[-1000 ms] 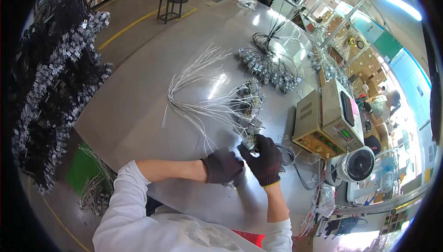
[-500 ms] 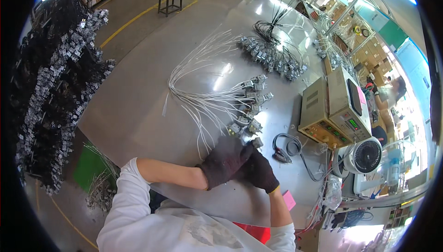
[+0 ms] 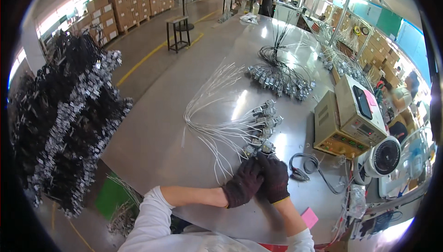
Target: Organizing and inspecting bundles of electrical wire harnesses at a manual assembly station.
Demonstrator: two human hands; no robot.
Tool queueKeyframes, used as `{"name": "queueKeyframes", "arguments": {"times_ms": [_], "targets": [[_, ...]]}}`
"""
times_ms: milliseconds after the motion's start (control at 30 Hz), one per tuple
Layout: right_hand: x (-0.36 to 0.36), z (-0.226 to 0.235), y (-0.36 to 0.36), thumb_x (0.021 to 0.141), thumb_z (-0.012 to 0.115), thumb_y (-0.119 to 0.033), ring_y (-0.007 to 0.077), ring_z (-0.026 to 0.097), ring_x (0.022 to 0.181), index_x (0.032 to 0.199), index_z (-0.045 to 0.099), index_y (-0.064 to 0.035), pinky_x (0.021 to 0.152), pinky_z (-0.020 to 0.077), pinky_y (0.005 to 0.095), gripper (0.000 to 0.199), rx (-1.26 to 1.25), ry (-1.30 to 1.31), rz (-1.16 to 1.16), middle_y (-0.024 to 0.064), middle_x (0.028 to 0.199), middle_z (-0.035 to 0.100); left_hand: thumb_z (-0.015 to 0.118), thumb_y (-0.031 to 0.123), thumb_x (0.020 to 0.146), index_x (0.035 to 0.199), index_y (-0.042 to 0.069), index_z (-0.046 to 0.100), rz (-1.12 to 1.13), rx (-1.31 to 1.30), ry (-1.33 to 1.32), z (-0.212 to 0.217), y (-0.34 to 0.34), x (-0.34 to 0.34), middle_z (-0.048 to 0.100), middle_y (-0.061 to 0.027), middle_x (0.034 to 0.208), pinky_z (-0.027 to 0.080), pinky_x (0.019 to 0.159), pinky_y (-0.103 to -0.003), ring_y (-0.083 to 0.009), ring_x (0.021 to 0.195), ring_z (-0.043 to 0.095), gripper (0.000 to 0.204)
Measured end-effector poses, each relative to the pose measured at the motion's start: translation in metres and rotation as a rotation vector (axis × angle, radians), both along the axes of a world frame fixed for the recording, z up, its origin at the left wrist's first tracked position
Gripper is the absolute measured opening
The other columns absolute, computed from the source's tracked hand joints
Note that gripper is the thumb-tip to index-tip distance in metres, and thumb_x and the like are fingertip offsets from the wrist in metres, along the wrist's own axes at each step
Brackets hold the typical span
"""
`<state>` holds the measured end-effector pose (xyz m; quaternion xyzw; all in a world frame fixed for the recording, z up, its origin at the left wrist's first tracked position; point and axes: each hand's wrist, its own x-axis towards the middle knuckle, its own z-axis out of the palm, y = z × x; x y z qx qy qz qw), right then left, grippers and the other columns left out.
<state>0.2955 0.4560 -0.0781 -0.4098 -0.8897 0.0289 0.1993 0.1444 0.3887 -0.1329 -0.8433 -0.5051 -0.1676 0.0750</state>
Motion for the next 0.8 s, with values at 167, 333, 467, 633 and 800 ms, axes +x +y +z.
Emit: {"name": "queueKeyframes", "arguments": {"times_ms": [167, 333, 467, 633, 800], "targets": [[0.003, 0.0, 0.013, 0.091, 0.072, -0.039, 0.0296, 0.075, 0.12, 0.16, 0.052, -0.0204, 0.124, 0.0158, 0.0794, 0.074, -0.023, -0.091, -0.032, 0.0053, 0.133, 0.079, 0.052, 0.023, 0.102, 0.141, -0.001, 0.065, -0.008, -0.02, 0.106, 0.012, 0.01, -0.005, 0.051, -0.0369, 0.155, 0.026, 0.129, -0.069, -0.0576, 0.15, 0.042, 0.047], [-0.001, -0.015, 0.028, 0.09, 0.074, -0.04, 0.0312, 0.074, 0.116, 0.16, 0.052, -0.0205, 0.124, 0.0207, 0.0769, 0.076, -0.003, -0.02, -0.051, 0.0055, 0.124, 0.079, 0.059, 0.025, 0.1, 0.149, -0.002, 0.058, -0.03, -0.052, 0.018, -0.005, 0.022, -0.01, 0.044, -0.0352, 0.162, 0.028, 0.129, -0.067, -0.0548, 0.152, 0.041, 0.056], [-0.002, -0.028, 0.053, 0.081, 0.078, -0.043, 0.0334, 0.073, 0.105, 0.145, 0.067, -0.0153, 0.123, 0.0254, 0.0755, 0.071, 0.101, -0.001, -0.104, 0.0049, 0.108, 0.079, 0.072, 0.032, 0.095, 0.154, -0.001, 0.051, -0.096, -0.125, -0.145, 0.012, 0.02, -0.016, 0.038, -0.0331, 0.168, 0.031, 0.127, -0.065, -0.052, 0.152, 0.042, 0.071], [-0.002, -0.043, 0.083, 0.085, 0.08, -0.039, 0.0359, 0.072, 0.103, 0.143, 0.066, -0.0155, 0.118, 0.0385, 0.0626, 0.064, 0.094, -0.097, -0.188, 0.0095, 0.105, 0.079, 0.074, 0.035, 0.093, 0.155, -0.001, 0.049, -0.076, -0.272, -0.178, 0.033, 0.027, -0.021, 0.036, -0.0322, 0.169, 0.043, 0.117, -0.062, -0.0532, 0.141, 0.051, 0.076], [0.013, 0.005, 0.062, 0.088, 0.081, -0.04, 0.0419, 0.078, 0.085, 0.168, 0.039, -0.0151, 0.086, 0.0616, 0.0539, 0.094, -0.358, 0.037, -0.051, 0.0141, 0.091, 0.08, 0.073, 0.032, 0.094, 0.155, 0.0, 0.049, -0.009, -0.376, -0.222, 0.052, 0.034, -0.025, 0.05, -0.0312, 0.158, 0.054, 0.101, -0.059, -0.0489, 0.116, 0.066, 0.073]]}}
